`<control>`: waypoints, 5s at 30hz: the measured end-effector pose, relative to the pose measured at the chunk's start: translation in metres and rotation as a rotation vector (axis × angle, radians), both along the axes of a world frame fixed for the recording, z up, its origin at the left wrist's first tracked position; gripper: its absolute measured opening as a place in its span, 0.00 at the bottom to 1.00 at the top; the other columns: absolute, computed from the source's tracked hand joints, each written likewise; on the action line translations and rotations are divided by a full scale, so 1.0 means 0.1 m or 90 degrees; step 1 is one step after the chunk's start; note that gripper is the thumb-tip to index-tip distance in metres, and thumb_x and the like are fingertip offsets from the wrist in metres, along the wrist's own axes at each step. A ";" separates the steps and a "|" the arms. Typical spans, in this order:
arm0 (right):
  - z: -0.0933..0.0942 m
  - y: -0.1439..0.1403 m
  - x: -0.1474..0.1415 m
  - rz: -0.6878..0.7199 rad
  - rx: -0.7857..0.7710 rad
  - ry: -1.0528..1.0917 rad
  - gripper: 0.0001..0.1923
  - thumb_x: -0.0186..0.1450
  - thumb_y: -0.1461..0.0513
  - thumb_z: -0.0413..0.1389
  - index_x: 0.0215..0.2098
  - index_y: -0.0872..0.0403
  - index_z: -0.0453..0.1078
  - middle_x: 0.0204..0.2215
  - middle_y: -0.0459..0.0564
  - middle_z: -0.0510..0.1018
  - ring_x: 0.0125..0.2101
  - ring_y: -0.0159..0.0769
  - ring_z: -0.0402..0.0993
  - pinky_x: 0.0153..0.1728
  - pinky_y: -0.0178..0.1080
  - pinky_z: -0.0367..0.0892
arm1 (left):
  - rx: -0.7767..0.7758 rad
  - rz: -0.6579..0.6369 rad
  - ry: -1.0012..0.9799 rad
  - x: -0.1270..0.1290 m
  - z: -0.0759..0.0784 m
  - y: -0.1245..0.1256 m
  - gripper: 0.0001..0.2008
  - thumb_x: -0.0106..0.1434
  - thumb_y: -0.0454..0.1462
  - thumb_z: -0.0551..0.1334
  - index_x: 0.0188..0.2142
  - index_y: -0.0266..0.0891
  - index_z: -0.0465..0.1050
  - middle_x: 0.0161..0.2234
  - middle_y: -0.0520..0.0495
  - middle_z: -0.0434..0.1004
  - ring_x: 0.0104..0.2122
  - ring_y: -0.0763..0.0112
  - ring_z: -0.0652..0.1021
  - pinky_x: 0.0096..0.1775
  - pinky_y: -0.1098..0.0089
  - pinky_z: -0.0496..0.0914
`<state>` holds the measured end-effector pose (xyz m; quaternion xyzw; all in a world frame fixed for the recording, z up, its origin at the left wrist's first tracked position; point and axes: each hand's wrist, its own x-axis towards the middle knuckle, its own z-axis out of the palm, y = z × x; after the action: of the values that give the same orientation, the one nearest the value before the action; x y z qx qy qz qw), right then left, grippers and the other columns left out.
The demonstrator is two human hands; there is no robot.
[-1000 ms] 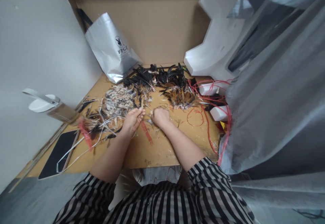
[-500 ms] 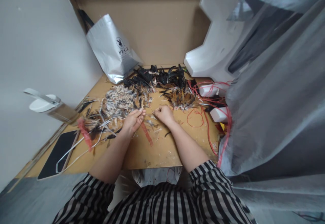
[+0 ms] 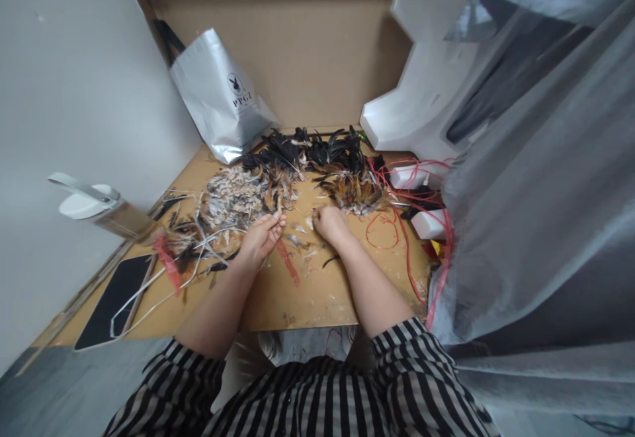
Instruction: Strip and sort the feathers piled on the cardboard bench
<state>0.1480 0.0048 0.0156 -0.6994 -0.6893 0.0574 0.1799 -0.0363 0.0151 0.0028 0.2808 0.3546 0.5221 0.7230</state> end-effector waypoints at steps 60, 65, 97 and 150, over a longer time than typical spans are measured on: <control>-0.08 -0.02 -0.46 0.035 -0.036 0.857 0.14 0.47 0.53 0.59 0.24 0.56 0.69 0.19 0.43 0.72 0.20 0.27 0.64 0.26 0.32 0.60 | 0.066 -0.055 0.165 0.09 0.06 -0.09 0.11 0.45 0.38 0.68 0.21 0.31 0.69 0.21 0.46 0.74 0.20 0.79 0.71 0.22 0.78 0.63; -0.01 -0.05 -0.22 0.120 -0.006 0.352 0.09 0.53 0.58 0.55 0.27 0.55 0.72 0.26 0.47 0.76 0.27 0.31 0.68 0.30 0.32 0.60 | 0.056 0.030 0.121 0.02 0.05 -0.02 0.11 0.45 0.38 0.67 0.26 0.32 0.71 0.25 0.46 0.75 0.23 0.79 0.73 0.23 0.80 0.63; -0.09 -0.05 -0.45 0.063 -0.052 0.950 0.11 0.46 0.58 0.62 0.25 0.56 0.71 0.23 0.45 0.76 0.25 0.29 0.70 0.35 0.35 0.63 | -0.029 -0.140 -0.051 0.03 0.00 -0.03 0.02 0.54 0.29 0.62 0.29 0.29 0.72 0.25 0.48 0.74 0.23 0.83 0.73 0.25 0.84 0.67; -0.12 -0.11 -0.50 0.087 0.007 0.931 0.11 0.47 0.56 0.60 0.20 0.56 0.67 0.14 0.41 0.67 0.17 0.25 0.58 0.22 0.31 0.52 | 0.063 -0.005 0.125 0.10 0.05 -0.10 0.07 0.49 0.32 0.66 0.23 0.29 0.69 0.20 0.47 0.73 0.19 0.82 0.71 0.23 0.82 0.65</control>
<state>0.0983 -0.0059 0.0040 -0.4371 -0.4358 0.5170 0.5931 -0.0261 0.0055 0.0082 0.3674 0.3963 0.5065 0.6719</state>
